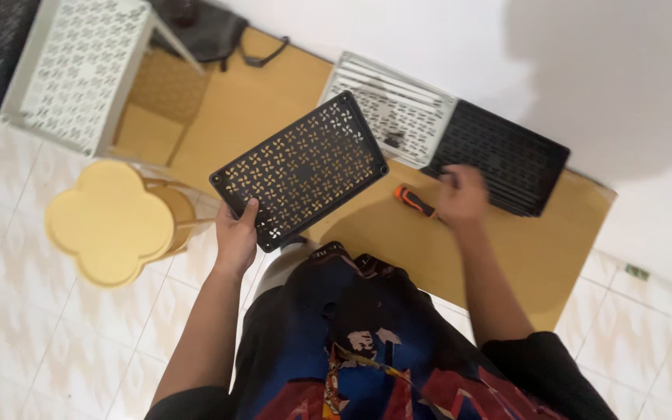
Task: The person assembles a small plastic stool by inserting white legs into a white tray and then attaching black legs to a black tray. They use a screwdriver to tighten the connections and stack the assembled trays on the table.
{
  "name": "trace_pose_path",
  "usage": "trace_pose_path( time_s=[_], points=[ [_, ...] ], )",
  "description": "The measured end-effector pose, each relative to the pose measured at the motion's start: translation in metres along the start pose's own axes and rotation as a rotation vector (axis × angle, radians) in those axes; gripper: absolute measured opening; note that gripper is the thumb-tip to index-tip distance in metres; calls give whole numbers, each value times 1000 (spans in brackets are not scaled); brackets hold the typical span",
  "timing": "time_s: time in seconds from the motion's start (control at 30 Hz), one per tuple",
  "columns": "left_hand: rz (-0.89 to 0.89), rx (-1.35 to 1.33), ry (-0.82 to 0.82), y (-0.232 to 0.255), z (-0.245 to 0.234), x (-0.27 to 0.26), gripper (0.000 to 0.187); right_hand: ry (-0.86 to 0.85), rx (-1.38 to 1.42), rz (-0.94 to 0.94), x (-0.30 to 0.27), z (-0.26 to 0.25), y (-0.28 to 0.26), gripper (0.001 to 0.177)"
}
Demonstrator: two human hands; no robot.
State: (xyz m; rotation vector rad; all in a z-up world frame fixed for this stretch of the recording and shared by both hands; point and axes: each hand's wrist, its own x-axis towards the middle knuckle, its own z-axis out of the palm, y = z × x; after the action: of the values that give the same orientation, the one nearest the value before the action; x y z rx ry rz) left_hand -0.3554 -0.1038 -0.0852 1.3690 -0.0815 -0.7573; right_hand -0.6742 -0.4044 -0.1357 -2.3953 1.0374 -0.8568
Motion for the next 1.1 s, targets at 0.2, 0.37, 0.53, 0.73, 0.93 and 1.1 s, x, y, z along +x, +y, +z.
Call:
trace_pose_path(
  time_s=[0.2, 0.37, 0.53, 0.73, 0.93, 1.1],
  points=[
    [19, -35, 83, -1, -27, -11, 25, -128, -287, 72, 27, -19, 68, 27],
    [-29, -25, 167, -8, -38, -20, 27, -440, -346, 284, 41, -22, 81, 30],
    [-90, -132, 236, -16, -44, -27, 28, -419, -441, 133, 41, -15, 80, 23],
    [-226, -239, 277, -23, -52, -35, 26, -474, -515, 226, 39, -15, 68, 24],
    [-205, -279, 255, -19, -51, -33, 25, -299, -373, 139, 45, -30, 38, 26],
    [-239, -349, 221, -3, -48, -33, 25, -77, -147, 31, 53, -33, -2, 26]
  ],
)
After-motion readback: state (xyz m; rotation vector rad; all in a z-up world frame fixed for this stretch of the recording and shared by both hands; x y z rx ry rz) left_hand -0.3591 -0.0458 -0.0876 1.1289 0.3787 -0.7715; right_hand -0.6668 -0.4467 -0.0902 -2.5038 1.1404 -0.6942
